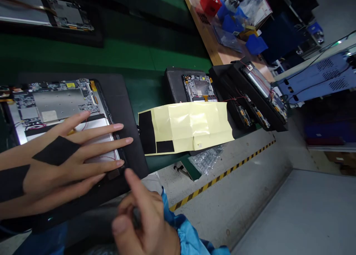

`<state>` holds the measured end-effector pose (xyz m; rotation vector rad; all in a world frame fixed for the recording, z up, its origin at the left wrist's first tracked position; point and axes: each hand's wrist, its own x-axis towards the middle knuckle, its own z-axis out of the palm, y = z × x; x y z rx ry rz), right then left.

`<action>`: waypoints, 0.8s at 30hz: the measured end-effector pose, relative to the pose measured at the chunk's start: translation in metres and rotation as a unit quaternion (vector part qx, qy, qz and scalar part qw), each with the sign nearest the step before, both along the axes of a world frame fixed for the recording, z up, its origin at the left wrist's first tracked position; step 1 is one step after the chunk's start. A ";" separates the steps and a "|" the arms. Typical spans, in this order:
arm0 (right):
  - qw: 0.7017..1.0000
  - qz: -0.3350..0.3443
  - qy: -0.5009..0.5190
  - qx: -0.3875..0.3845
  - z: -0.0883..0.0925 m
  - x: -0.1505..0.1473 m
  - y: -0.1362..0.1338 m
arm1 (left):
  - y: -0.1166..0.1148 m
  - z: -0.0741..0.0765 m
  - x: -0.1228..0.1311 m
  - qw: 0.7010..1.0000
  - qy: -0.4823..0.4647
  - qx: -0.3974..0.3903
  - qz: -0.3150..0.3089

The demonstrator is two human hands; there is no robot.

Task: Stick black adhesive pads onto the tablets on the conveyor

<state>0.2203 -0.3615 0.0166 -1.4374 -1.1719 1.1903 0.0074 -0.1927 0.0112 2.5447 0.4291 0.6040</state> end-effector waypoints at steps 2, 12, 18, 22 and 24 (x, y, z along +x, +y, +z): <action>0.986 0.098 -0.135 -0.001 0.005 0.008 0.008 | 0.004 0.002 -0.002 0.999 0.008 0.037 -0.001; 0.824 0.225 -0.499 0.146 0.038 0.023 0.044 | 0.040 0.003 0.019 0.998 -0.017 0.052 0.010; 0.816 0.258 -0.468 0.219 0.037 0.028 0.054 | 0.061 0.015 0.046 0.994 0.034 -0.082 -0.070; 0.828 0.256 -0.459 0.195 0.029 0.027 0.056 | 0.082 0.014 0.062 0.981 0.081 -0.125 -0.127; 0.834 0.256 -0.451 0.186 0.028 0.027 0.057 | 0.089 0.016 0.068 0.976 0.114 -0.121 -0.138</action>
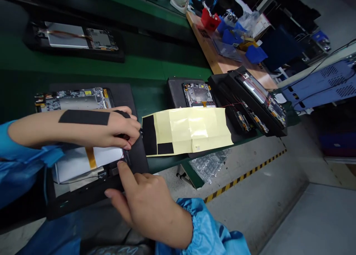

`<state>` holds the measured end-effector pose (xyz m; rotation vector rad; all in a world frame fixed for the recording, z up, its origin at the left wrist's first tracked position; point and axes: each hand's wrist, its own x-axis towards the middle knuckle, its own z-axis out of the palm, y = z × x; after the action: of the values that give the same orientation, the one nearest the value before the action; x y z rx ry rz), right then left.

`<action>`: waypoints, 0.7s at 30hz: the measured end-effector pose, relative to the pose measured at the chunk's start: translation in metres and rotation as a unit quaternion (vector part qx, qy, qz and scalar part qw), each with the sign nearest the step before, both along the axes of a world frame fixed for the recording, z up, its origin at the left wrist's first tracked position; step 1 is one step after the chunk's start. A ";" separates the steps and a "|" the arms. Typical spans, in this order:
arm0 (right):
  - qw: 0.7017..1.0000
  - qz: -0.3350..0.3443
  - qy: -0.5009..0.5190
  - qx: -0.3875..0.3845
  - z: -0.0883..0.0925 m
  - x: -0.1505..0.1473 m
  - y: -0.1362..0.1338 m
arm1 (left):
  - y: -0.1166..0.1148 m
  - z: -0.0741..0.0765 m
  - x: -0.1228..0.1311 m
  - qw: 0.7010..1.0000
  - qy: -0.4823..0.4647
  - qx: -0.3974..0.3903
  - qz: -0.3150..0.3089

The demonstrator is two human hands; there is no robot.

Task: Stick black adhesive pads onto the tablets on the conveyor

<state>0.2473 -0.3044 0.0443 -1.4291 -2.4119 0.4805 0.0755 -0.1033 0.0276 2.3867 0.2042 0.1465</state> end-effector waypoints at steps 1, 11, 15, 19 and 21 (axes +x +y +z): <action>1.000 0.002 0.001 -0.003 -0.001 0.000 0.000 | 0.002 0.002 0.002 1.000 0.015 0.006 -0.007; 0.999 -0.001 0.032 0.026 -0.005 0.001 0.005 | 0.007 0.033 0.022 0.989 0.137 0.048 -0.040; 0.998 -0.017 0.063 0.008 -0.006 0.002 0.006 | 0.008 0.045 0.017 0.984 0.156 0.069 -0.054; 0.997 -0.024 0.074 -0.012 -0.005 0.002 0.005 | 0.002 0.035 0.001 0.988 0.092 0.099 -0.072; 0.996 -0.029 0.082 -0.031 -0.005 0.003 0.005 | 0.001 0.020 -0.006 0.992 0.033 0.088 -0.083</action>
<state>0.2504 -0.2994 0.0394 -1.4208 -2.2382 0.6375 0.0693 -0.1023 0.0476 2.5745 0.0236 0.0073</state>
